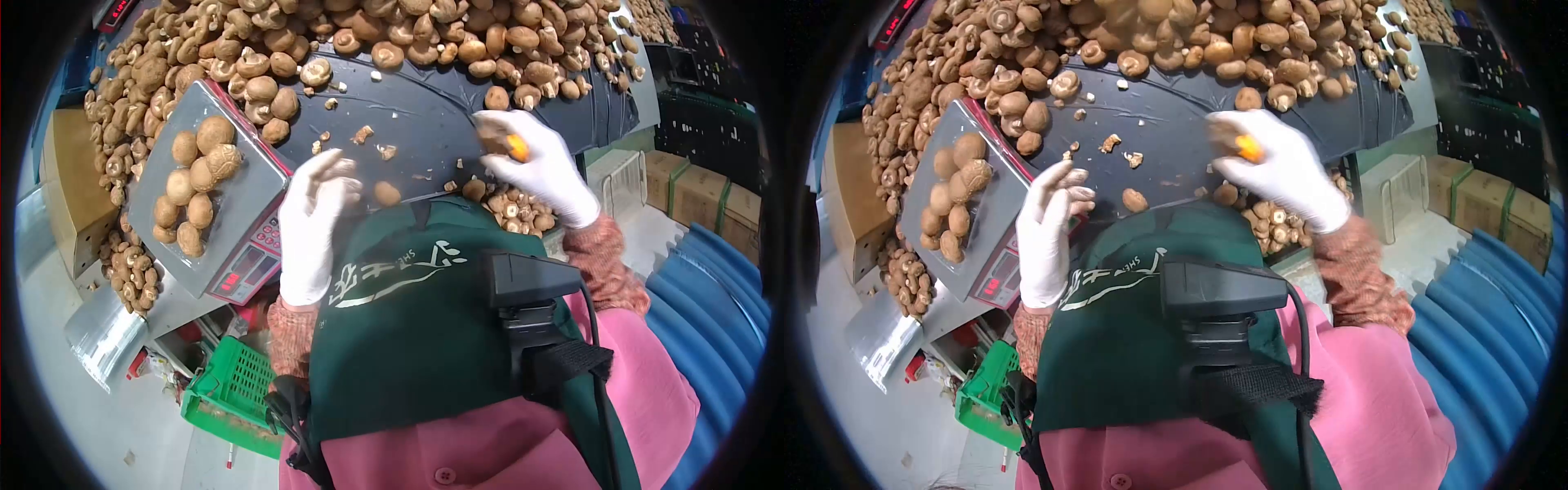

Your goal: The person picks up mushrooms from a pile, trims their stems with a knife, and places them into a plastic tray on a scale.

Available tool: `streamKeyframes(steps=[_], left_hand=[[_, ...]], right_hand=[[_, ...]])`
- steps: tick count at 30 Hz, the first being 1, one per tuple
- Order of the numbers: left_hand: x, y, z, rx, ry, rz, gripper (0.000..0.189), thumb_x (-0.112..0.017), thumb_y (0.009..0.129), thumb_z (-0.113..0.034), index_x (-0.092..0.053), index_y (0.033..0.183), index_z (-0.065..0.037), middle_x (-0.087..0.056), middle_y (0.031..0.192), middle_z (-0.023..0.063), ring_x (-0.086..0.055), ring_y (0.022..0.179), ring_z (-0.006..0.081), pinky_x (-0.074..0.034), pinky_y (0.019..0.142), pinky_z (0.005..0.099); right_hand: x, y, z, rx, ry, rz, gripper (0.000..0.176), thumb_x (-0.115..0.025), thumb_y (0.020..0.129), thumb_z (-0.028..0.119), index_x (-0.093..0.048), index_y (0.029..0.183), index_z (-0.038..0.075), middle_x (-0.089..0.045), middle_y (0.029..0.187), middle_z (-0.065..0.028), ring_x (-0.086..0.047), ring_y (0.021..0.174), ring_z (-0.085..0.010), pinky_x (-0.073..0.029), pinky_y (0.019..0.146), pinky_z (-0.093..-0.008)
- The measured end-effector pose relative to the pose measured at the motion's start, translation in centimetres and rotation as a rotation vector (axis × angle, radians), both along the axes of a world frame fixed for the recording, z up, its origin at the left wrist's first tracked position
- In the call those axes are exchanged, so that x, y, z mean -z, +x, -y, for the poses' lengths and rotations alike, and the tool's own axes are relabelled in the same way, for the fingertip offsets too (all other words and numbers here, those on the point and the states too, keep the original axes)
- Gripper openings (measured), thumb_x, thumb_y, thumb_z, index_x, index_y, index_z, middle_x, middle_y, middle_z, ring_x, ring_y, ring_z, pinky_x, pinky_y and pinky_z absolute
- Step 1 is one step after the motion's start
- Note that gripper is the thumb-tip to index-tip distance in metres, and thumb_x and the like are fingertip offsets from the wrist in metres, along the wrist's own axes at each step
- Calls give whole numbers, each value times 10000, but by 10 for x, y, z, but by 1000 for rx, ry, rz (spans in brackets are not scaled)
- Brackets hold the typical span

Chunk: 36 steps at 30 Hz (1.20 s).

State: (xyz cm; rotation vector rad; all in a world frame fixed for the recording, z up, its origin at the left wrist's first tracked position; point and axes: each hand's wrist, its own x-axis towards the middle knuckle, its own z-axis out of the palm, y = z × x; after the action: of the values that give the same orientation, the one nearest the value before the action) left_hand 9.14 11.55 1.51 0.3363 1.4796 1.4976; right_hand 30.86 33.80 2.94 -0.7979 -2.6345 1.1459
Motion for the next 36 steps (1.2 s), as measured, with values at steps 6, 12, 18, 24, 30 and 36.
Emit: streamKeyframes(steps=[6, 12, 18, 24, 30, 36], left_hand=[[27, -1, -2, 45, -149, -139, 359, -618, 969, -98, -556, 1302, 23, -640, 1172, 99, -610, 1031, 130, -483, 927, 268], [63, 21, 1, 403, -239, -719, 532, -798, 806, -161, -586, 1277, -33, -637, 1010, 81, -616, 854, 153, -530, 775, 284], [102, 33, -9, 635, -222, -1060, 527, -806, 781, -192, -574, 1223, -24, -596, 1030, 130, -640, 861, 256, -532, 778, 352], [71, 28, -24, 398, 0, 111, 553, -735, 821, -39, -524, 1331, -5, -616, 1225, 87, -612, 1114, 170, -498, 958, 301], [62, 20, -31, 200, 182, 382, 654, -731, 826, -8, -443, 1413, -3, -501, 1389, 127, -509, 1288, 219, -396, 1106, 337], [54, 21, -37, 92, 210, 602, 626, -712, 878, -91, -422, 1423, 12, -492, 1394, 164, -557, 1228, 274, -490, 1013, 367]], right_hand=[[25, 90, -11, 188, 289, 481, 445, -747, 825, 257, -613, 1218, 97, -696, 1013, -158, -678, 911, -359, -545, 774, -422], [77, 70, 40, 262, -70, 298, 489, -791, 784, 343, -610, 1143, 66, -699, 1024, -151, -682, 958, -345, -541, 799, -404], [113, 64, 61, 321, -150, 293, 473, -808, 768, 313, -602, 1114, 66, -686, 1032, -143, -681, 926, -307, -531, 805, -366], [79, 57, 41, 528, -813, -119, 181, -710, 863, 88, -623, 1013, 34, -639, 948, 11, -523, 829, -45, -439, 749, -219], [82, 35, 35, 453, -710, -129, 180, -680, 887, 72, -645, 1052, 7, -674, 950, -19, -604, 894, -64, -492, 814, -232], [55, -1, 33, 279, -825, -98, 270, -654, 916, 100, -637, 1170, 11, -665, 1040, -34, -613, 934, -71, -512, 838, -241]])
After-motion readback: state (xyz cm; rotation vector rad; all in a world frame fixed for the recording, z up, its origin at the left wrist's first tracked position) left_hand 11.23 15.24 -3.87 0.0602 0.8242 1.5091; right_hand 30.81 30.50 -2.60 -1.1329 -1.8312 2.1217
